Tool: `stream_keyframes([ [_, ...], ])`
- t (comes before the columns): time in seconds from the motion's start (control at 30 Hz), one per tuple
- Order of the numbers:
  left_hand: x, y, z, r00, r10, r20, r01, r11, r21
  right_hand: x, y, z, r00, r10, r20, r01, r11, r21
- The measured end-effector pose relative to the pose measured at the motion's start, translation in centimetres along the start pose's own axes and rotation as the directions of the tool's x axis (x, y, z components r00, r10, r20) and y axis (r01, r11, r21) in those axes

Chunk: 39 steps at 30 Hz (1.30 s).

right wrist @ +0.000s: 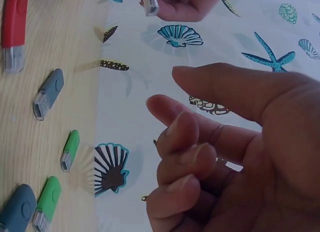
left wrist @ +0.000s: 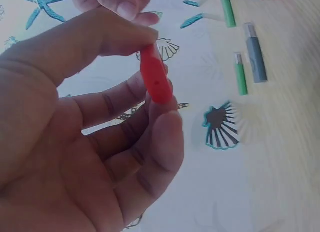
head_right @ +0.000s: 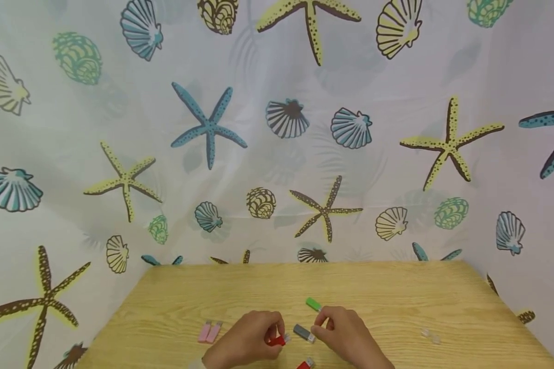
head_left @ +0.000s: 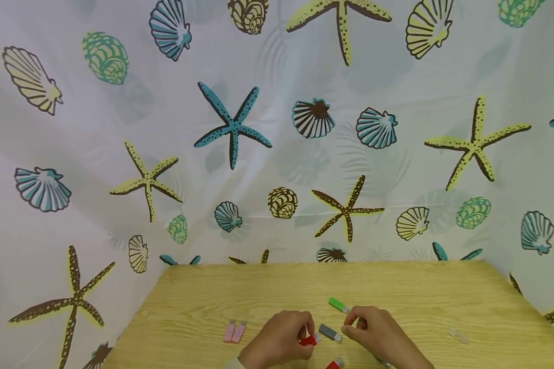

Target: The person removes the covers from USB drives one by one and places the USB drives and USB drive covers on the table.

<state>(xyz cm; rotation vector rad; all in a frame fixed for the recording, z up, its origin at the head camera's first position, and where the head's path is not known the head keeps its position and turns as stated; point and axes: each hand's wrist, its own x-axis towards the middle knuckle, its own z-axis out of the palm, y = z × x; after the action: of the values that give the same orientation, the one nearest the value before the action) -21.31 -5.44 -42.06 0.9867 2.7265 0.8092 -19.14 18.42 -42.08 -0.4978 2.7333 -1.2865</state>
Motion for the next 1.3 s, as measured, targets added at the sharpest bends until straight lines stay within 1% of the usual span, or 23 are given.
stream_keyframes([
  [0.07,-0.1,0.5,-0.1,1.0,0.018,-0.012,-0.018,0.999,0.038,-0.1,-0.2,0.0,1.0,0.0,0.014,0.0,1.0,0.018],
  [0.13,-0.2,0.8,-0.2,0.999,0.035,-0.016,-0.034,0.998,0.051,-0.1,-0.3,0.1,1.0,0.001,0.027,-0.002,0.999,0.034],
  [0.3,-0.3,1.2,-0.4,0.998,0.06,-0.013,-0.06,0.998,0.029,0.0,-0.4,0.4,0.998,-0.005,0.063,0.001,0.998,0.062],
  [0.47,-0.6,1.5,-0.6,0.997,0.081,-0.001,-0.081,0.997,0.015,0.1,-0.6,0.5,0.994,-0.049,0.098,0.037,0.993,0.116],
  [0.57,-0.7,1.8,-0.7,0.992,0.122,-0.005,-0.122,0.992,0.022,0.1,-0.8,0.5,0.99,-0.079,0.114,0.06,0.985,0.162],
  [0.63,-0.7,2.0,-0.8,0.988,0.156,-0.01,-0.156,0.987,0.024,0.1,-0.9,0.5,0.986,-0.1,0.135,0.072,0.977,0.198],
  [0.7,-0.8,2.2,-0.9,0.984,0.176,-0.011,-0.176,0.984,0.01,0.0,-1.0,0.4,0.98,-0.117,0.159,0.077,0.968,0.239],
  [0.8,-0.8,2.4,-0.9,0.983,0.183,-0.007,-0.183,0.983,-0.025,0.0,-1.1,0.3,0.971,-0.135,0.198,0.073,0.954,0.29],
  [0.87,-0.8,2.5,-0.9,0.982,0.188,-0.012,-0.188,0.982,-0.029,0.0,-1.1,0.3,0.966,-0.141,0.215,0.069,0.948,0.31],
  [1.03,-0.9,2.5,-0.9,0.971,0.234,-0.046,-0.234,0.972,0.007,-0.1,-1.2,0.3,0.955,-0.166,0.244,0.072,0.933,0.352],
  [1.13,-0.9,2.5,-1.0,0.963,0.264,-0.057,-0.264,0.964,0.013,-0.1,-1.2,0.3,0.941,-0.188,0.28,0.064,0.915,0.399],
  [1.3,-0.9,2.5,-1.1,0.947,0.313,-0.069,-0.312,0.95,0.019,0.0,-1.2,0.3,0.912,-0.231,0.339,0.041,0.875,0.483],
])
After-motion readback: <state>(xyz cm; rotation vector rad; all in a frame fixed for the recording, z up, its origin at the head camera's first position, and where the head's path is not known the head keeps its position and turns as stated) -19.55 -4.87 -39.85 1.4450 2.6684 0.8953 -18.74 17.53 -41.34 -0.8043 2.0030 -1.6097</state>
